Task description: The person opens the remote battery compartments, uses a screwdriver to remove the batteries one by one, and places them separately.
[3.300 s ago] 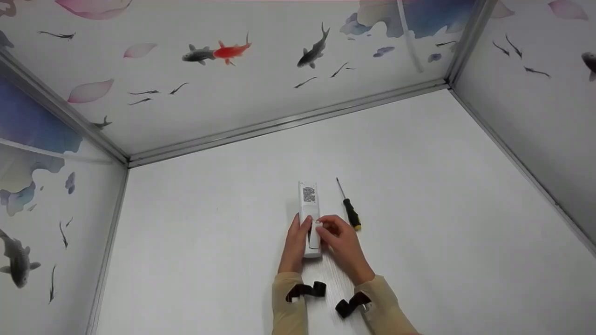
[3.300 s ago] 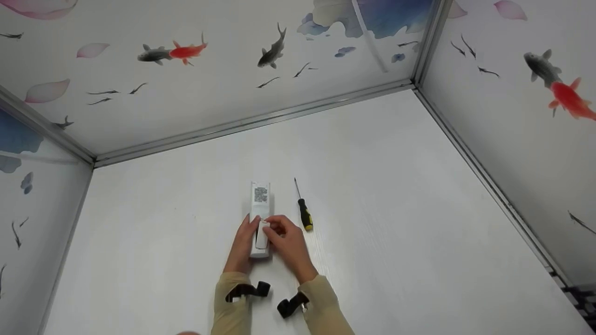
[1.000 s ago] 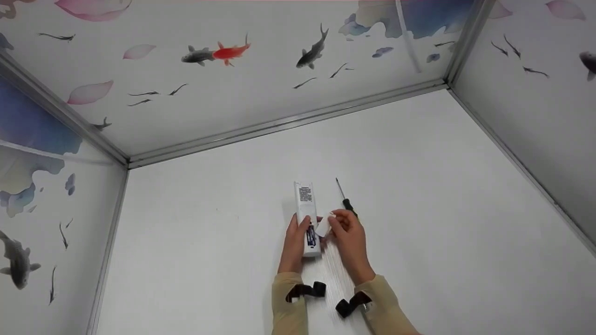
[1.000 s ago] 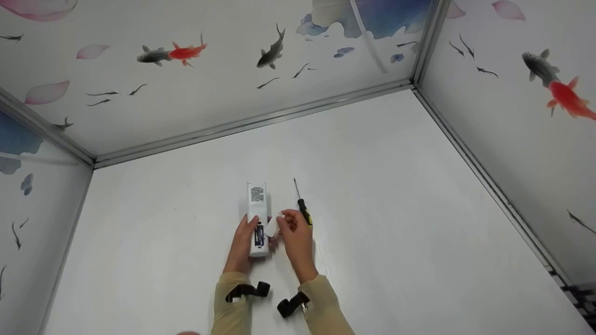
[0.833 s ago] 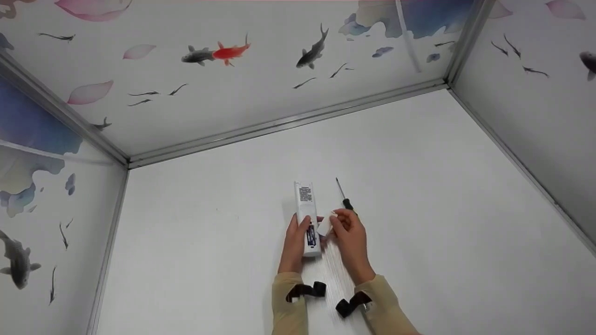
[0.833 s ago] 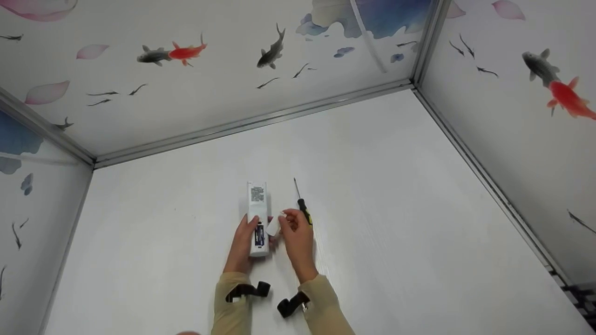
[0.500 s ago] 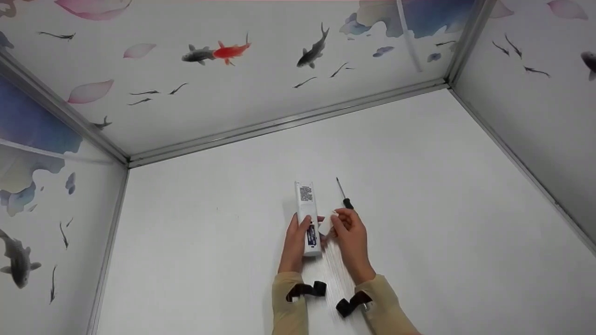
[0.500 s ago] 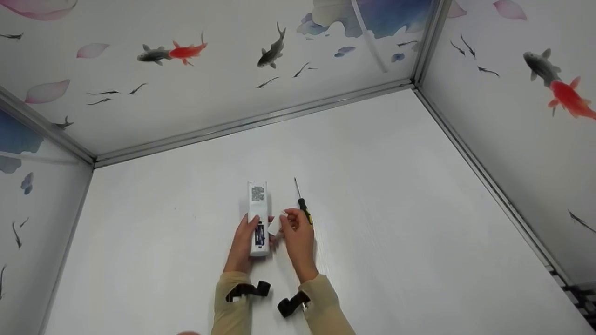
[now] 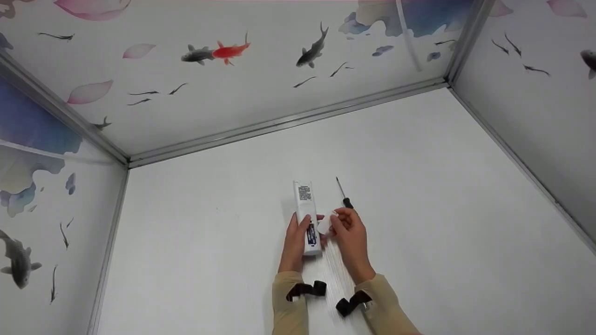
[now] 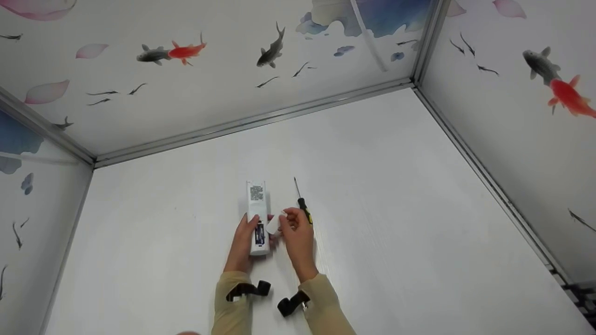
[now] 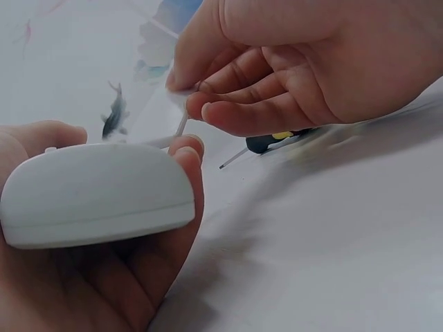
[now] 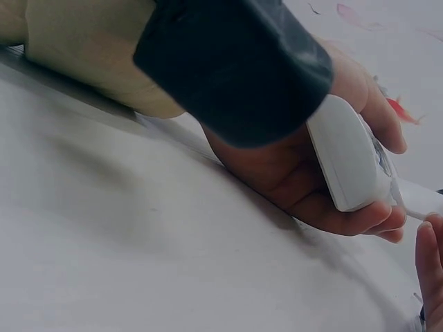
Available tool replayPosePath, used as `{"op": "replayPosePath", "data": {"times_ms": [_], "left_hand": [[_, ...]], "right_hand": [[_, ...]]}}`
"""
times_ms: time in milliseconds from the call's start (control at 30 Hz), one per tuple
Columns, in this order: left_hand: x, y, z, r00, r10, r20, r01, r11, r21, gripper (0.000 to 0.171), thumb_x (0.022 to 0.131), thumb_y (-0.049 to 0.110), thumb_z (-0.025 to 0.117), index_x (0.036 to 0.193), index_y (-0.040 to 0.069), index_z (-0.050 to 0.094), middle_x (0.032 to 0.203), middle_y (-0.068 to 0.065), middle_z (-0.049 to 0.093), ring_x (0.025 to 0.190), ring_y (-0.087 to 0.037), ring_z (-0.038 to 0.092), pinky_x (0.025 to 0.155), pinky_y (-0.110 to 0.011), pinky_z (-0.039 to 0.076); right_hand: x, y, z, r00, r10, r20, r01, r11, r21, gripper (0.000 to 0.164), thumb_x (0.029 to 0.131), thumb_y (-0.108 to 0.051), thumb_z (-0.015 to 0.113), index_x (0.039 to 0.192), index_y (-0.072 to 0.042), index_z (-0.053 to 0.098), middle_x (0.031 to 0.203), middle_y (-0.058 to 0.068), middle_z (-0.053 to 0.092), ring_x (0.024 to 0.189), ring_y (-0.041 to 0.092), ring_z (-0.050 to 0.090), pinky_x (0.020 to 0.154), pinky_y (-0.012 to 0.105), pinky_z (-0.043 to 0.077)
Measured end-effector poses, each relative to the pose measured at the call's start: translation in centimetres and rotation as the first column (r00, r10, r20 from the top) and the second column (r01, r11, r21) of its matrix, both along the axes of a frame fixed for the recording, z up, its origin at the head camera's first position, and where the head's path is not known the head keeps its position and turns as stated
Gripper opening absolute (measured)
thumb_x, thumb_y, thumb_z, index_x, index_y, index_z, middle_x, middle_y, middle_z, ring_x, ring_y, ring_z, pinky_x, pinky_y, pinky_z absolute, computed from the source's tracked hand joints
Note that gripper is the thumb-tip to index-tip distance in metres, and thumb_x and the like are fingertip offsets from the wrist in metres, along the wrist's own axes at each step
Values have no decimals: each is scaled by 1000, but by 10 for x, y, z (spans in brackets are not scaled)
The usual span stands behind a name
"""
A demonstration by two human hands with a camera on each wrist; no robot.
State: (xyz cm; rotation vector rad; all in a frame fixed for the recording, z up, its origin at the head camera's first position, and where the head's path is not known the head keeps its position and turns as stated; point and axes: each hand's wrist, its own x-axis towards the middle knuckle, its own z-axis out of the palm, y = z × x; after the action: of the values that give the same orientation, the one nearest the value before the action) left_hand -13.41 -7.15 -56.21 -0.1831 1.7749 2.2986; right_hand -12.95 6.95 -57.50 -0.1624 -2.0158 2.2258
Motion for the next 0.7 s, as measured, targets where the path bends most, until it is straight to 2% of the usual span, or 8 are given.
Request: {"op": "replayPosePath", "data": {"times_ms": [300,533,700], "left_hand": [[0,1,-5,999,20,-32,-20,1000,14,46,89,45,47,126,18,40,108,-11,59,72,-29,61,61,-40,50],[0,1,-5,999,32,-37,-31,999,26,48,88,46,47,125,16,40,107,-13,59,70,-28,61,61,-40,50],[-1,1,-5,999,36,-33,-35,999,25,45,89,45,47,124,17,41,102,-19,59,69,-27,61,61,-39,50]], "right_hand": [[0,1,-1,999,-37,4,37,999,-18,31,86,-32,59,109,-14,51,88,10,56,71,25,55,61,38,48],[-2,1,-2,998,-59,14,59,997,-40,33,85,-33,61,107,-11,50,89,11,57,76,24,58,65,36,49],[-2,1,-1,998,-60,15,60,997,-37,34,84,-33,62,105,-9,50,89,12,58,76,25,59,65,36,50]]}}
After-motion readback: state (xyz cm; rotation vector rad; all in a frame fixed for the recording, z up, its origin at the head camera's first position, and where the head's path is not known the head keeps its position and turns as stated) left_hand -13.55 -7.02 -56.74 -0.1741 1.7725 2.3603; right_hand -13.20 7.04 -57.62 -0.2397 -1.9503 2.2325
